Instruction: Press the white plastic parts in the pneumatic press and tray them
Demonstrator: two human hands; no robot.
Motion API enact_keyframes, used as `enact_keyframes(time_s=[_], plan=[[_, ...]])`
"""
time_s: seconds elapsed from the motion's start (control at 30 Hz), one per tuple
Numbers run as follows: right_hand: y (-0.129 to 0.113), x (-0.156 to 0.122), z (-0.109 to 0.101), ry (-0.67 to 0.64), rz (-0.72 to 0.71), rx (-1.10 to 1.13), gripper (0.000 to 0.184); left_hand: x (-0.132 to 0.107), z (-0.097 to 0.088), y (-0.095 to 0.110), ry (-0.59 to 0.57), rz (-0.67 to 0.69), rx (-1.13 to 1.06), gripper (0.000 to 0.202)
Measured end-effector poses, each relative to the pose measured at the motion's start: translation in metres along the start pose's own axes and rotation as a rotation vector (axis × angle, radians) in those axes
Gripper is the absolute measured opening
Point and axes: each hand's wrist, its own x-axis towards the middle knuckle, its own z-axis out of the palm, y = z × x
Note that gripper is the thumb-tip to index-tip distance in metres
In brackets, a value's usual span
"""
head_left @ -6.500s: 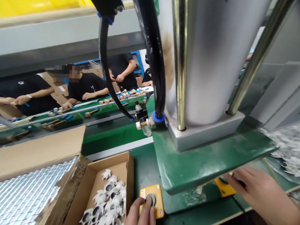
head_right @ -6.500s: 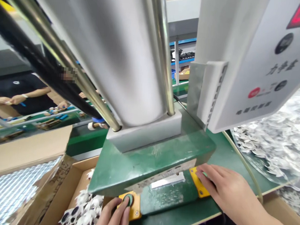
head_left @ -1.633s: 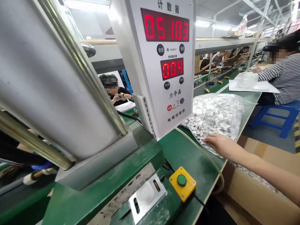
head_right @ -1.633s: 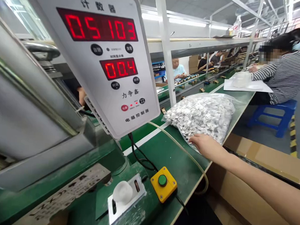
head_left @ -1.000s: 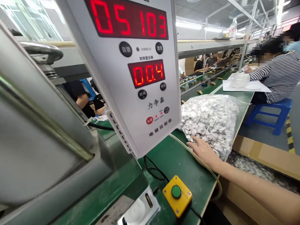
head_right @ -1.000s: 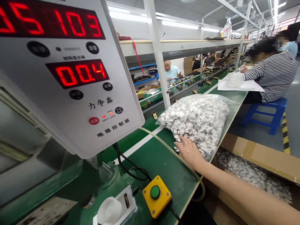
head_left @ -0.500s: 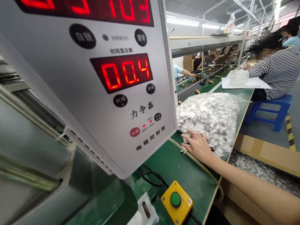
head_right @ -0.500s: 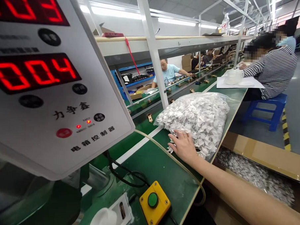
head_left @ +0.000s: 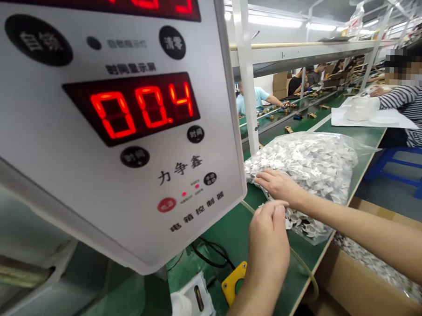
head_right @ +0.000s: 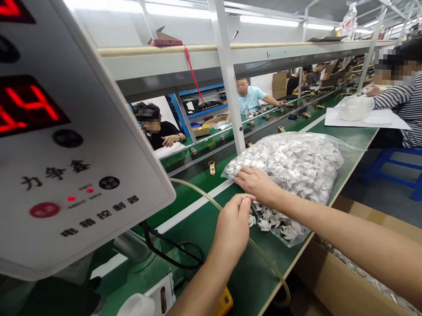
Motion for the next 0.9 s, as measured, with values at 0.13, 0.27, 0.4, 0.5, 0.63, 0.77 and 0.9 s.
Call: enact_keyframes(time_s=[0.13,0.27,0.4,0.5,0.63,0.77,0.9], plan=[[0.031,0.018,-0.002,-0.03,-0.144,-0.066,0.01,0.081,0.029,0.0,0.043,-0.153,0.209,0.023],[0.046,0.022,0.004,-0.027,-0.199,-0.106,0.009,0.124,0.046,-0.026,0.091,-0.321,0.338,0.032],[0.049,0.024,0.01,-0.03,-0.246,-0.116,0.011,0.143,0.046,-0.044,0.07,-0.305,0.409,0.031],[0.052,0.029,0.012,-0.042,-0.284,-0.103,0.007,0.149,0.047,-0.05,0.022,-0.241,0.442,0.03],[0.05,0.04,0.018,-0.069,-0.316,-0.076,0.007,0.154,0.05,-0.054,-0.002,-0.2,0.47,0.029],[0.044,0.052,0.026,-0.116,-0.341,-0.037,0.016,0.156,0.05,-0.056,0.005,-0.218,0.491,0.028],[0.044,0.06,0.03,-0.172,-0.356,0.01,0.016,0.151,0.045,-0.058,0.018,-0.189,0.505,0.027]])
